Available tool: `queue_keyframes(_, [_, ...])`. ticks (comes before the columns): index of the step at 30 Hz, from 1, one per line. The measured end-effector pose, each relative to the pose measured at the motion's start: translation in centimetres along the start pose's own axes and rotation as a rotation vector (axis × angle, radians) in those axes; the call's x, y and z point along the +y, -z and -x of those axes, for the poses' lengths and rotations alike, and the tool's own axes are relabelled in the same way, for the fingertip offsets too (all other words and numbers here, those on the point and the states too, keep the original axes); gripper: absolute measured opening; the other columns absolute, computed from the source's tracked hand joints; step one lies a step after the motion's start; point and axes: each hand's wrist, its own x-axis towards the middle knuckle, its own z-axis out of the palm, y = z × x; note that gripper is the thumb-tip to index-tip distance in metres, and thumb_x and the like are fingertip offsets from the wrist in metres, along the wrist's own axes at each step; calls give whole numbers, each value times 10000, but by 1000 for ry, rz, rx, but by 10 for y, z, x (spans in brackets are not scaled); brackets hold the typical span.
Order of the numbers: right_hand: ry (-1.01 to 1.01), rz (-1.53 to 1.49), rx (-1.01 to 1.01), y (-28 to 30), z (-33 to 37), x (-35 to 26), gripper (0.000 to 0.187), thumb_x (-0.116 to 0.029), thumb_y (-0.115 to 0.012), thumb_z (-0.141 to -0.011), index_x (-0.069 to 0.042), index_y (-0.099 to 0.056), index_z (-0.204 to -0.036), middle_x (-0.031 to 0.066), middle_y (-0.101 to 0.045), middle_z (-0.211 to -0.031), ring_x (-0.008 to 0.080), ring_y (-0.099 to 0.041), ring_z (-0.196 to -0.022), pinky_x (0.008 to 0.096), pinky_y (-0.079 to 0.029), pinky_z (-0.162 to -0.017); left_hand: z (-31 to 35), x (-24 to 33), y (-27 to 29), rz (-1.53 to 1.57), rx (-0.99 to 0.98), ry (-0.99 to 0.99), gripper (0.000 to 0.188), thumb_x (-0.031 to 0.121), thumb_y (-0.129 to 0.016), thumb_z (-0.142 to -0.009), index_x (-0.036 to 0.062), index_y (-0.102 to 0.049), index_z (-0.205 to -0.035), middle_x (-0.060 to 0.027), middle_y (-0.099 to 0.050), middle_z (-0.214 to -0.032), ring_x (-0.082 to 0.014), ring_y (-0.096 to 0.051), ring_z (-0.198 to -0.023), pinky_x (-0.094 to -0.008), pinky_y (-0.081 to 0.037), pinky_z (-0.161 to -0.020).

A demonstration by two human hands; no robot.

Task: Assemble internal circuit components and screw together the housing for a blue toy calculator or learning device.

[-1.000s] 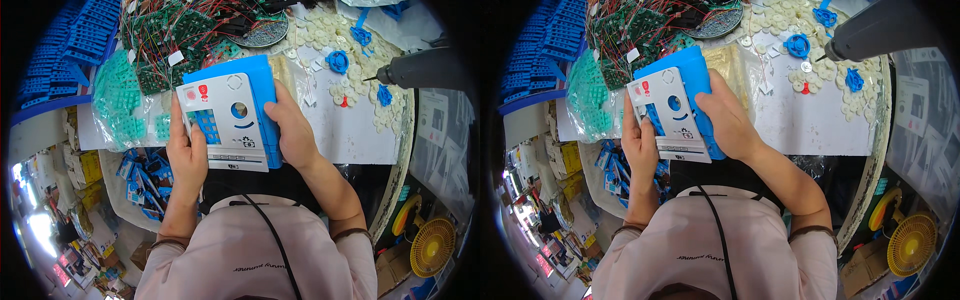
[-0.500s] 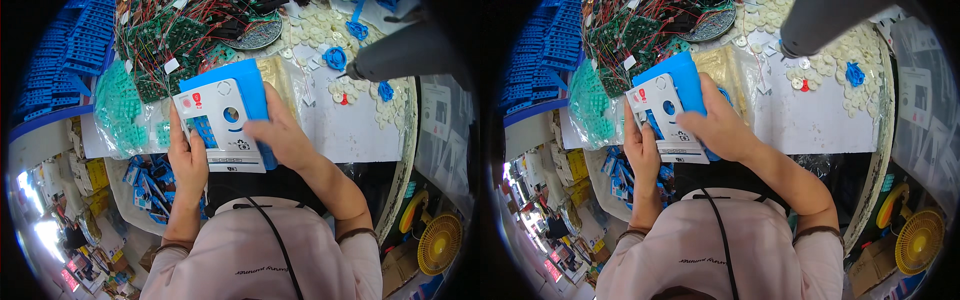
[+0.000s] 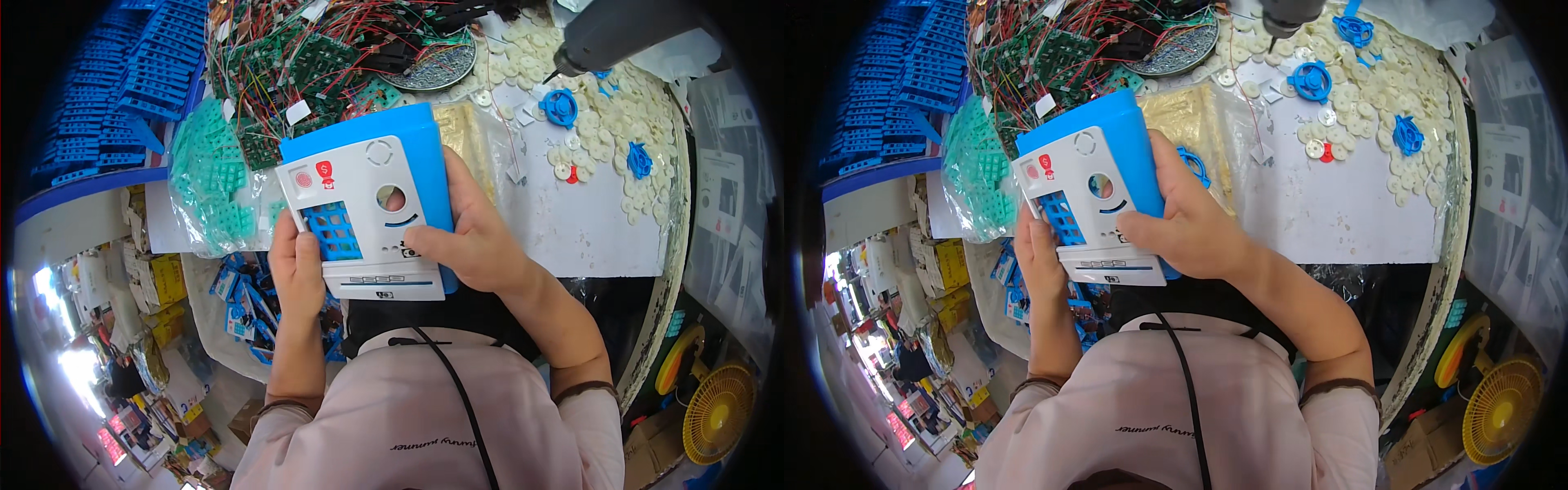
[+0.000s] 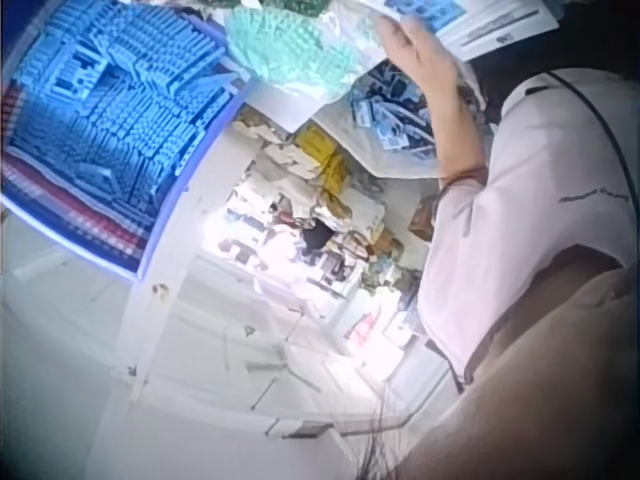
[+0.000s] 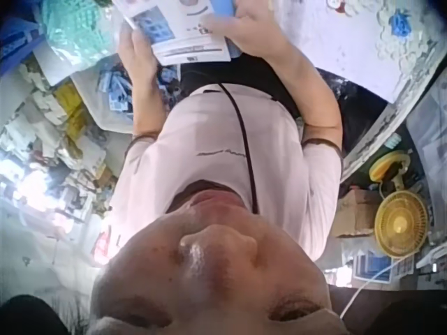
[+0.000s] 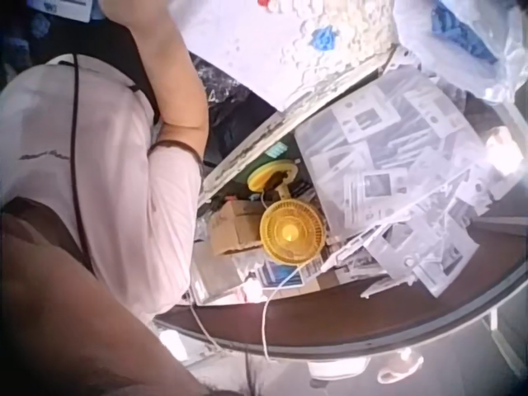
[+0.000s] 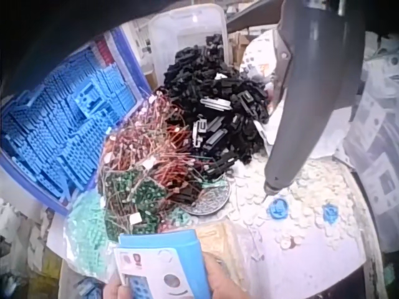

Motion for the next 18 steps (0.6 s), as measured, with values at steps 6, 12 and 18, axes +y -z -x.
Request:
queue_keyframes(6, [-42, -148, 10, 2, -1, -1, 702, -30, -645, -935, 1, -248, -1513, 141, -505, -1412, 182, -502, -1294, 350, -429, -1085, -8, 14, -12, 60, 54, 107, 263, 209, -520, -1051, 4, -559, -1211, -26, -645, -1012, -30, -581, -797, -196, -478, -708])
queue_keyframes(12, [74, 109, -2, -2, 18, -1, 771, -24, -695, -924, 0, -223, -1534, 144, -494, -1426, 214, -513, -1305, 365, -496, -1037, -18, 20, -20, 36, 104, 58, 254, 209, -502, -1055, 9, -571, -1195, 12, -618, -915, -18, -515, -743, -190, -425, -639])
queue_keyframes(18, [-114, -25, 29, -2, 21, -5, 814, 27, -710, -888, -14, -220, -1537, 135, -495, -1410, 230, -604, -1199, 351, -586, -892, -20, 24, -18, 49, 69, -7, 261, 199, -503, -1052, 6, -559, -1219, 2, -628, -966, -19, -534, -782, -188, -444, -684])
